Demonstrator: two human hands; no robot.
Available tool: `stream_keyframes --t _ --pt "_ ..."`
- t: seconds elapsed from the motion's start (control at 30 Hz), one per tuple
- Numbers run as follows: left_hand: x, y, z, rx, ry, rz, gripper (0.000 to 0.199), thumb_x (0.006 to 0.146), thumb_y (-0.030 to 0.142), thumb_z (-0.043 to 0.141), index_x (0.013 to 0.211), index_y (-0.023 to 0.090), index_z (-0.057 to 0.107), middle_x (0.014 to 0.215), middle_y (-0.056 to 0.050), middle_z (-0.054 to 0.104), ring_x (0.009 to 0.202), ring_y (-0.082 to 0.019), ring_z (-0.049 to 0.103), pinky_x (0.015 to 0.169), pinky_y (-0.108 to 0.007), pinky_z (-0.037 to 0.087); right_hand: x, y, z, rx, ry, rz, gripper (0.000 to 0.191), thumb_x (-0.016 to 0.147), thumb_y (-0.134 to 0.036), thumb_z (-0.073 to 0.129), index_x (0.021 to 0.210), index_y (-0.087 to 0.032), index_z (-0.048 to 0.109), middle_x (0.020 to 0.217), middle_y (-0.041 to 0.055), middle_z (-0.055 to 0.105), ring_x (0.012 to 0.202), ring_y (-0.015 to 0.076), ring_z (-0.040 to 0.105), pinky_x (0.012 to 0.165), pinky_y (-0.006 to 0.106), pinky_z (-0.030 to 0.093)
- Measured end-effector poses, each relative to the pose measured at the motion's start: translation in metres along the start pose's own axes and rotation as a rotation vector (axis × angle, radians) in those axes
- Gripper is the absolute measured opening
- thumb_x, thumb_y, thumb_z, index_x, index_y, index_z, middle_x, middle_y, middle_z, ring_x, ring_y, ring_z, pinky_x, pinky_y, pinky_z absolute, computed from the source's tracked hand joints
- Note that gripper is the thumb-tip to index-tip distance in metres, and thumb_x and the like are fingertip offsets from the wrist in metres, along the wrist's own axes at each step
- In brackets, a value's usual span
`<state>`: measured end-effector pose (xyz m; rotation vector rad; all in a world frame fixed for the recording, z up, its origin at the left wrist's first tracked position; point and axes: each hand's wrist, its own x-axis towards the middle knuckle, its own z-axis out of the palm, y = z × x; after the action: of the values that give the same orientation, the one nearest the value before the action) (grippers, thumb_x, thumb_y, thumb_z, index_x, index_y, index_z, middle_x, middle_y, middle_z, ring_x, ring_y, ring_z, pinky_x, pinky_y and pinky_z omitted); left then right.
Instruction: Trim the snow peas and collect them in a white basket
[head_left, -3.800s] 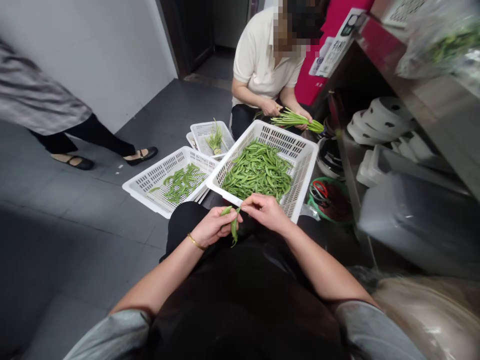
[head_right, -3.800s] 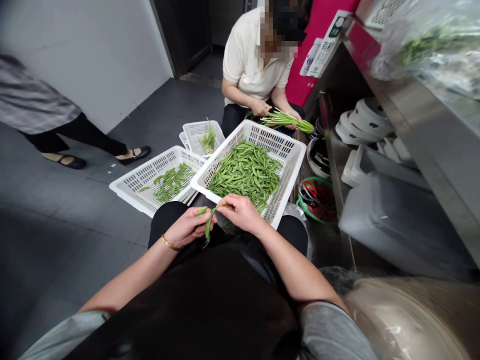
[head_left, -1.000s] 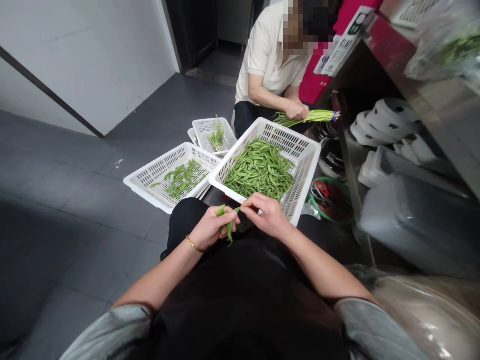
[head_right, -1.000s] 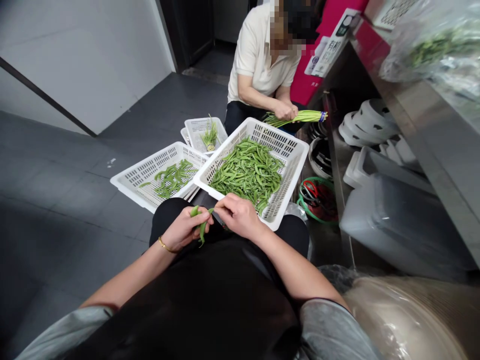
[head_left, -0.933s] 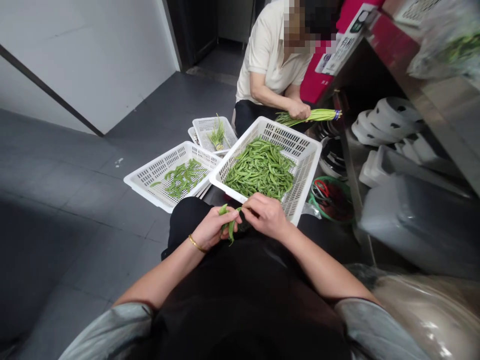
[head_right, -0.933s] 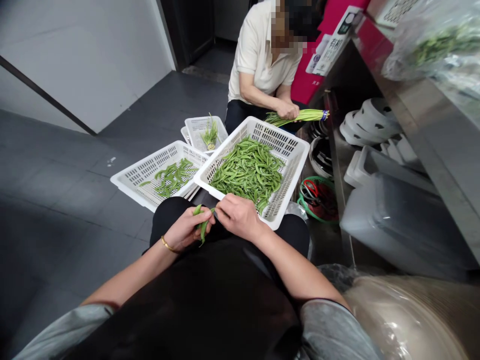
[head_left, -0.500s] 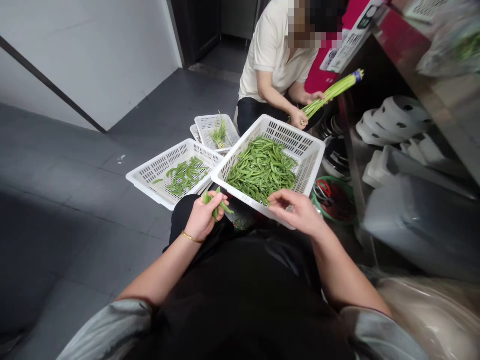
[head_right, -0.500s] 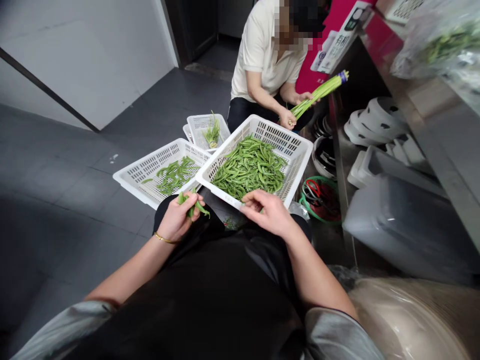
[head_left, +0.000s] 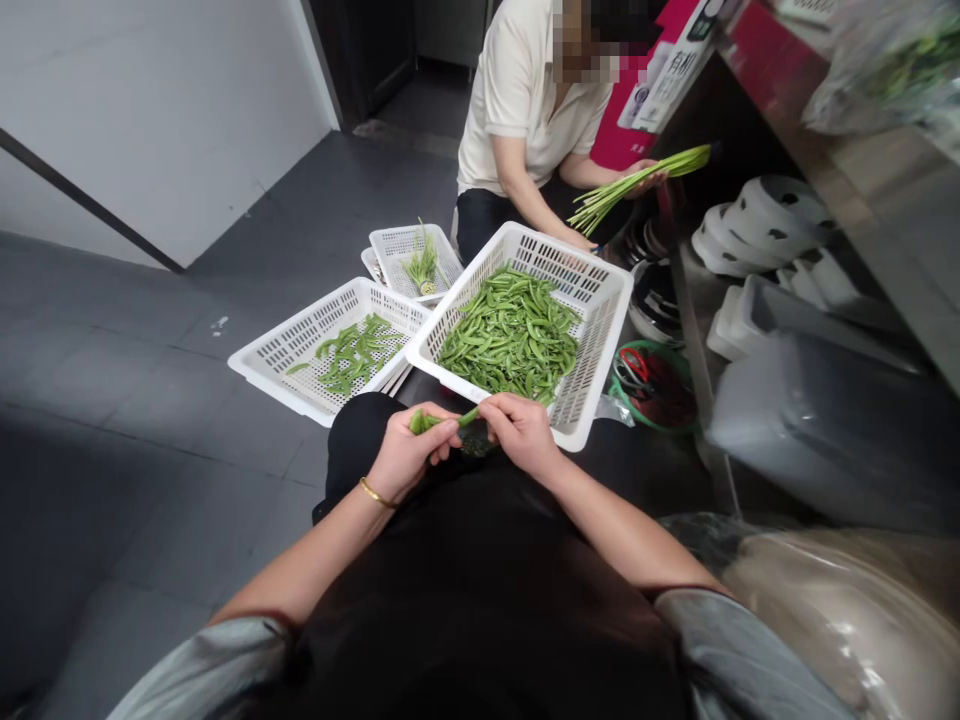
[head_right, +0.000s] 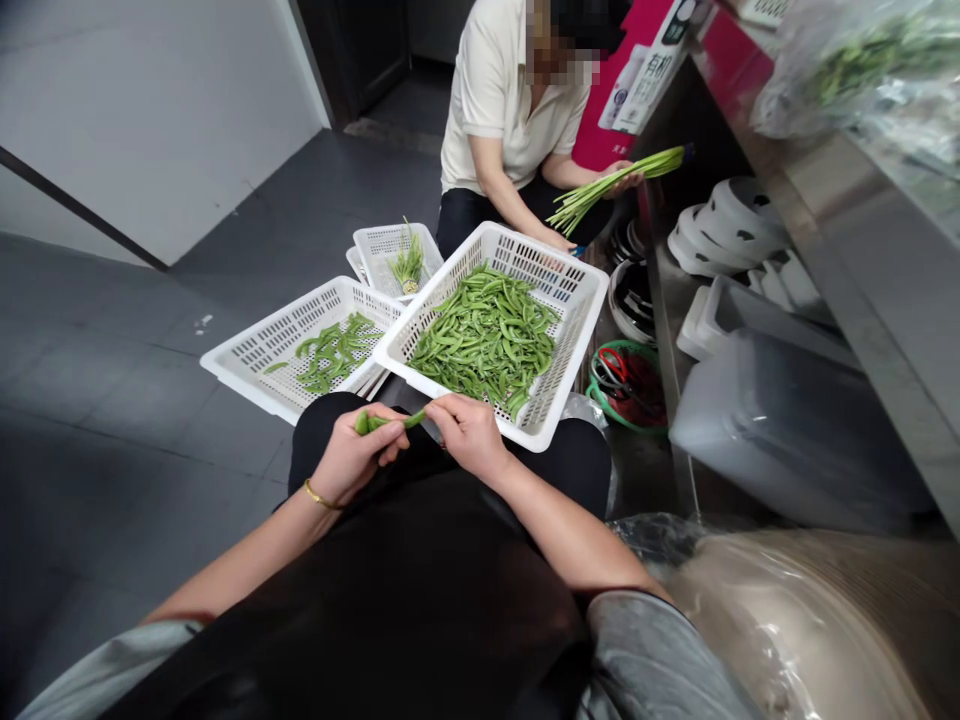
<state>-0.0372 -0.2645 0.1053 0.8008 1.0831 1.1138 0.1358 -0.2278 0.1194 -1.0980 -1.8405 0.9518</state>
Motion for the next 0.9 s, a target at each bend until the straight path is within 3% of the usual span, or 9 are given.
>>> stream_keyframes --t 0.1,0.2,0.27,0.37,0.43,0.53,0.63,0.77,0.9 --pt "0.005 -0.010 0.014 -0.260 -0.022 -0.059 0.025 0.071 0.035 0.072 0.071 0.013 0.060 0.054 0.001 0.056 0.041 -0.004 0.040 0.037 -0.016 0.029 0.000 0.004 0.013 0.123 0.065 0.097 0.032 0.094 -0.039 0.043 0.075 -0.019 0.061 0.054 -0.0025 0.054 0.050 0.0115 0.053 0.058 0.024 0.046" --pt "0.012 -0.006 0.014 -0.494 -0.041 -0.077 0.028 0.071 0.037 0.072 0.066 0.014 0.056 0.054 0.003 0.047 0.040 -0.002 0.028 0.034 -0.013 0.022 -0.004 0.014 0.021 0.086 -0.005 0.043 0.032 0.095 -0.037 0.042 0.082 -0.018 0.064 0.060 -0.0005 0.058 0.057 0.0124 0.057 0.062 0.024 0.047" --pt "0.014 0.003 0.004 -0.594 -0.041 -0.039 0.028 0.070 0.036 0.072 0.066 0.015 0.054 0.057 0.003 0.044 0.041 -0.002 0.024 0.032 -0.012 0.016 -0.010 0.024 0.016 -0.041 -0.178 -0.040 0.030 0.095 -0.033 0.043 0.083 -0.018 0.067 0.067 0.0023 0.062 0.065 0.0136 0.059 0.067 0.025 0.046" --pt "0.017 0.016 -0.015 -0.648 -0.074 0.013 0.024 0.067 0.030 0.071 0.065 0.016 0.052 0.065 0.000 0.048 0.046 -0.005 0.031 0.032 -0.012 0.017 -0.012 0.037 -0.007 -0.223 -0.570 -0.038 0.023 0.086 -0.034 0.059 0.101 -0.020 0.068 0.083 0.0035 0.066 0.071 0.0138 0.061 0.066 0.023 0.045" --pt "0.020 0.017 -0.024 -0.646 -0.125 -0.039 0.020 0.065 0.025 0.067 0.063 0.016 0.050 0.071 -0.002 0.052 0.052 -0.008 0.041 0.035 -0.014 0.027 -0.001 0.044 -0.025 -0.320 -0.708 0.062 0.043 0.080 -0.039 0.068 0.118 -0.022 0.061 0.083 0.0013 0.066 0.067 0.0134 0.061 0.063 0.022 0.043" --pt "0.024 0.008 -0.024 -0.688 -0.189 -0.209 0.016 0.064 0.021 0.063 0.064 0.015 0.048 0.064 -0.001 0.047 0.056 -0.011 0.047 0.042 -0.020 0.038 0.035 0.060 -0.039 -0.582 -0.541 0.185 0.037 0.089 -0.040 0.056 0.120 -0.020 0.059 0.083 0.0023 0.068 0.072 0.0156 0.062 0.066 0.023 0.043" --pt "0.027 -0.002 -0.017 -0.696 -0.208 -0.330 0.016 0.067 0.018 0.064 0.069 0.016 0.048 0.055 0.005 0.037 0.048 -0.008 0.041 0.045 -0.021 0.042 0.074 0.084 -0.031 -0.927 -0.423 0.234 0.028 0.092 -0.029 0.050 0.112 -0.014 0.061 0.102 0.0120 0.067 0.090 0.0222 0.063 0.073 0.028 0.044" --pt "0.030 -0.006 -0.014 -0.545 -0.186 -0.371 0.022 0.072 0.017 0.068 0.069 0.016 0.046 0.049 0.008 0.031 0.037 -0.003 0.027 0.035 -0.013 0.026 0.096 0.109 -0.020 -1.012 -0.469 0.250 0.023 0.092 -0.021 0.046 0.099 -0.010 0.064 0.101 0.0165 0.066 0.092 0.0234 0.063 0.076 0.028 0.044" --pt "0.035 -0.008 -0.015 -0.421 -0.101 -0.326 0.028 0.068 0.022 0.074 0.067 0.016 0.047 0.043 0.011 0.027 0.033 -0.001 0.020 0.031 -0.011 0.015 0.085 0.110 -0.030 -0.991 -0.449 0.219 0.028 0.097 -0.024 0.036 0.104 -0.013 0.061 0.110 0.0129 0.064 0.102 0.0199 0.059 0.086 0.026 0.041"
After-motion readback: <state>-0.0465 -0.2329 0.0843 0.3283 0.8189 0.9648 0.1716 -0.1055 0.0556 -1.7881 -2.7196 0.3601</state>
